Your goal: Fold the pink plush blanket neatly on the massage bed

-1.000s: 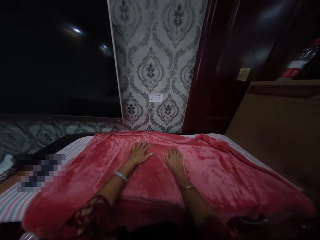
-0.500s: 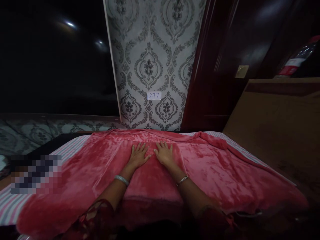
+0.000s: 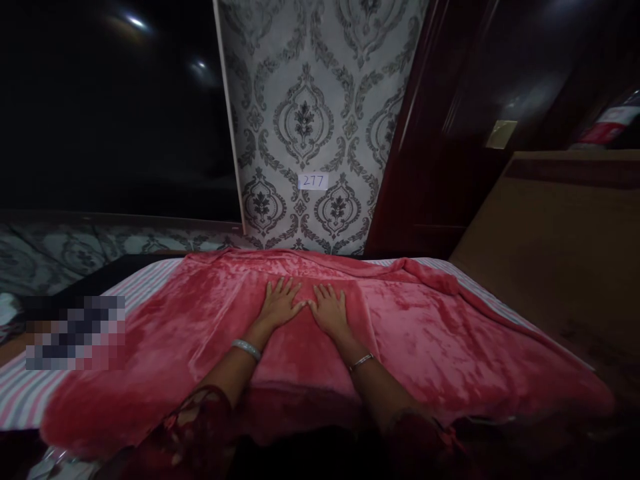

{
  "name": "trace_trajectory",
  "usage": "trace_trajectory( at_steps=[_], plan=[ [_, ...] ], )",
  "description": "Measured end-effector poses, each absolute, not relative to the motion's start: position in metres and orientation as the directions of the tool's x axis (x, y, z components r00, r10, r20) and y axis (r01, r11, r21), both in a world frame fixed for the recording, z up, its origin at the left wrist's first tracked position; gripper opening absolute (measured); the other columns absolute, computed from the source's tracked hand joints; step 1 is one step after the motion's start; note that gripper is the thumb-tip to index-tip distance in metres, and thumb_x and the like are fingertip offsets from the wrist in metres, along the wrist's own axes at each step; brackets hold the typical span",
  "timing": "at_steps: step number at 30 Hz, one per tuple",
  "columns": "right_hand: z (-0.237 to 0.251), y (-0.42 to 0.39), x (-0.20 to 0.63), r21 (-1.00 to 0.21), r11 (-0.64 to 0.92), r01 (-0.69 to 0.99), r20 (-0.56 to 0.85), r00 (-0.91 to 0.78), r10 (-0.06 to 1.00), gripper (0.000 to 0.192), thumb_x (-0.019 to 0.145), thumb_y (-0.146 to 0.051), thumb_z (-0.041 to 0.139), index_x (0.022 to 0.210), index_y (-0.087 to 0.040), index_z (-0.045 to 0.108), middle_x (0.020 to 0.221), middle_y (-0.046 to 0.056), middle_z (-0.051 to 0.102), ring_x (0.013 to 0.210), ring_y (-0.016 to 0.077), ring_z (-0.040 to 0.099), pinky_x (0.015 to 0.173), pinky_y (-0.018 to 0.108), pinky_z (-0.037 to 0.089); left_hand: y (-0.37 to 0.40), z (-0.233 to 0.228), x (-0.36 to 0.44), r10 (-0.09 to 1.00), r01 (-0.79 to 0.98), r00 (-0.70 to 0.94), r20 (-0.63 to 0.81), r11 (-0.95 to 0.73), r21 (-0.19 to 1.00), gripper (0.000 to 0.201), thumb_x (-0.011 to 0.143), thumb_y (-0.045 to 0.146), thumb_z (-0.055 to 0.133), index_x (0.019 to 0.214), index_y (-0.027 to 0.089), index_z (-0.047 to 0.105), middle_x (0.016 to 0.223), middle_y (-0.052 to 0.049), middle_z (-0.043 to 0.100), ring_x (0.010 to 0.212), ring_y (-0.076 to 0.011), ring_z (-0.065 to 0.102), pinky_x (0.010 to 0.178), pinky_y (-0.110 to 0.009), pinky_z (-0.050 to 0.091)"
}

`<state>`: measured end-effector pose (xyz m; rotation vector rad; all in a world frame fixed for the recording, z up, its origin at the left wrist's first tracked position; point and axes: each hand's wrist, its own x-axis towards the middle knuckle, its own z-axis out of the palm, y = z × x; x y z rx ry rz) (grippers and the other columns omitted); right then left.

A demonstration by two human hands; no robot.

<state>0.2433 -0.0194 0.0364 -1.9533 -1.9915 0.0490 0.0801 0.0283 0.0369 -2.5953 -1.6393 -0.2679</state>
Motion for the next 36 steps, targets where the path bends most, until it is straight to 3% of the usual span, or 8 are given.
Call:
trace_trajectory(
  at_steps=[4,8,16,23,28,36],
  plan=[
    [0.037,-0.020,0.244,-0.260,0.041,0.965,0.219,0.017,0.976,0.055,0.102,-0.042,0.031,0.152,-0.020,0.043,0.159,0.009,0.040,0.149,0.0266,0.027,0.120,0.054,0.013,0.031,0.050,0.079,0.903,0.905,0.418,0.103,-0.424,0.046,0.069,0.095,0.062,0.037,0.155,0.027,0.036,0.165,-0.009,0.027,0.153,-0.0326,0.018,0.121,-0.061,0.008],
    [0.038,-0.020,0.244,-0.263,0.036,0.964,0.208,0.020,0.978,0.057,0.103,-0.045,0.030,0.153,-0.022,0.040,0.160,0.008,0.037,0.151,0.0255,0.025,0.121,0.053,0.013,0.035,0.063,0.060,0.929,0.931,0.358,0.096,-0.363,0.034,0.070,0.095,0.061,0.034,0.155,0.026,0.036,0.164,-0.012,0.027,0.153,-0.0363,0.018,0.118,-0.068,0.007],
    [0.050,-0.019,0.252,-0.287,0.041,0.957,0.151,0.003,0.989,0.058,0.103,-0.045,0.027,0.156,-0.021,0.034,0.163,0.007,0.031,0.151,0.0242,0.022,0.122,0.051,0.013,0.033,0.053,0.025,0.973,0.984,0.163,0.164,-0.172,0.038,0.068,0.095,0.057,0.033,0.158,0.030,0.030,0.168,-0.006,0.017,0.152,-0.0389,0.014,0.114,-0.068,0.022],
    [0.042,-0.029,0.291,-0.208,-0.130,0.970,0.116,0.156,0.981,0.059,0.102,-0.048,0.031,0.158,-0.030,0.029,0.166,0.008,0.023,0.152,0.0293,0.018,0.116,0.063,0.018,0.026,0.048,0.028,0.964,0.978,0.202,0.175,-0.207,0.011,0.069,0.096,0.059,0.033,0.157,0.028,0.031,0.167,-0.009,0.022,0.152,-0.0400,0.016,0.114,-0.069,0.022],
    [0.020,-0.034,0.301,-0.198,-0.108,0.974,0.184,0.145,0.972,0.060,0.102,-0.047,0.029,0.159,-0.029,0.024,0.167,0.007,0.021,0.152,0.0286,0.014,0.116,0.062,0.022,0.026,0.044,0.026,0.965,0.974,0.201,0.169,-0.215,0.071,0.068,0.096,0.058,0.034,0.157,0.028,0.031,0.168,-0.007,0.020,0.152,-0.0384,0.014,0.115,-0.067,0.022],
    [0.025,-0.035,0.301,-0.236,-0.111,0.965,0.154,0.150,0.977,0.059,0.103,-0.047,0.029,0.159,-0.029,0.025,0.167,0.007,0.019,0.153,0.0291,0.014,0.116,0.064,0.022,0.028,0.045,0.024,0.967,0.969,0.220,0.126,-0.232,0.085,0.067,0.097,0.056,0.032,0.158,0.027,0.027,0.168,-0.009,0.017,0.153,-0.0389,0.011,0.116,-0.067,0.018]
  ],
)
